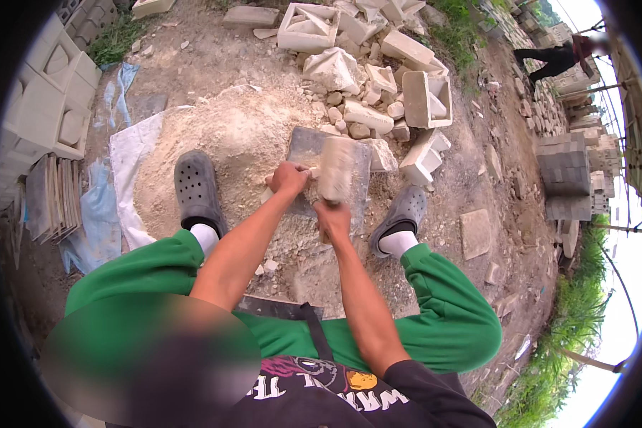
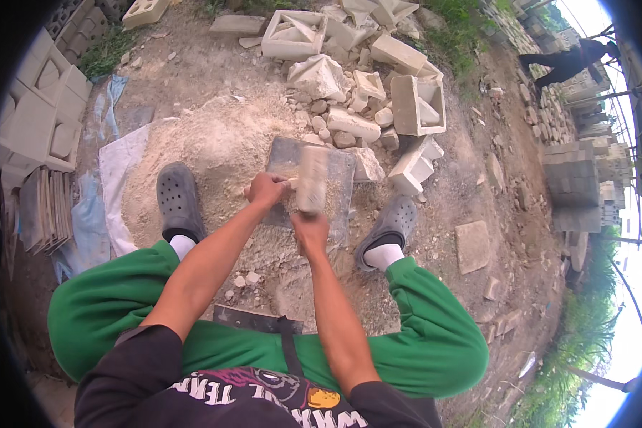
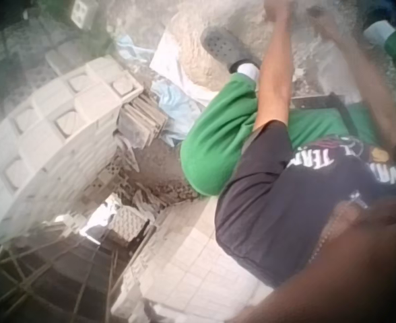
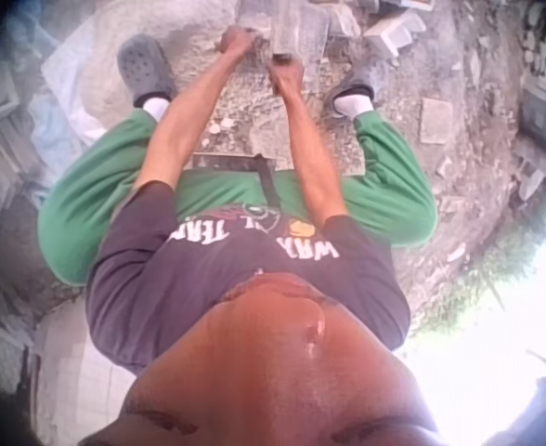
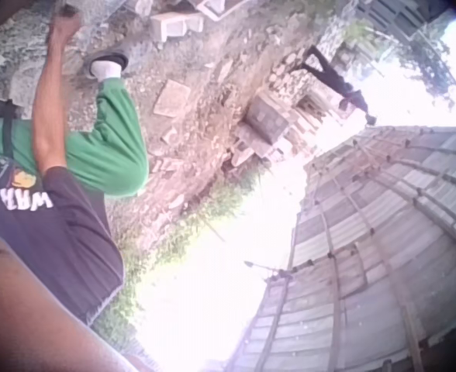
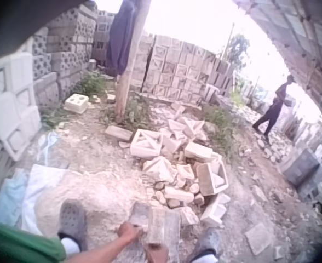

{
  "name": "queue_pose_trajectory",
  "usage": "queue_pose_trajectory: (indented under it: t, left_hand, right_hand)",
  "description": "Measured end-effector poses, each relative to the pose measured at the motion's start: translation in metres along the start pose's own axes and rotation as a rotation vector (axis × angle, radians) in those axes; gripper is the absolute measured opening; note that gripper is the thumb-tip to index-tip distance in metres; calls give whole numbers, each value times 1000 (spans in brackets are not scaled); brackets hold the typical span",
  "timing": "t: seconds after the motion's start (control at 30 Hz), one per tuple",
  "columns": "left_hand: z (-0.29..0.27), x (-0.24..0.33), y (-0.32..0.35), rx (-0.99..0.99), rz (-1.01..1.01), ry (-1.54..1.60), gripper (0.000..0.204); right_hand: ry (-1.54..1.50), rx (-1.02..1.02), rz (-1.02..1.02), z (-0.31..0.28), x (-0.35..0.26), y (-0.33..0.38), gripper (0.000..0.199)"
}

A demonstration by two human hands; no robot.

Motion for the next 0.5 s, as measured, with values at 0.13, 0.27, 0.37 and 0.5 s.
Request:
queue_pose_trajectory:
  t: [0.13,0.27,0.37,0.5]
  left_hand:
    - [3,-11,-7,61,6,-52,19]
    - [5,-7,-6,54,1,3,20]
    - [5,-6,-6,45,-12,-16,21]
    - [8,-10,-10,23,-12,-4,21]
  right_hand:
    - [-217,-16,174,-9,-4,4,36]
    - [-103,36,31,-4,23,-4,37]
    - [-62,34,15,2,30,1,38]
    - [49,119,-194,8,32,0,24]
Point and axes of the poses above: each hand's wrist, its own y-axis away from the middle knuckle, its own z-axis out of the palm, x = y × z, the point moved 4 cm from there along -y, towards the middle knuckle, and after that the axes turned 6 degrees about x, right-handed, at the moved point
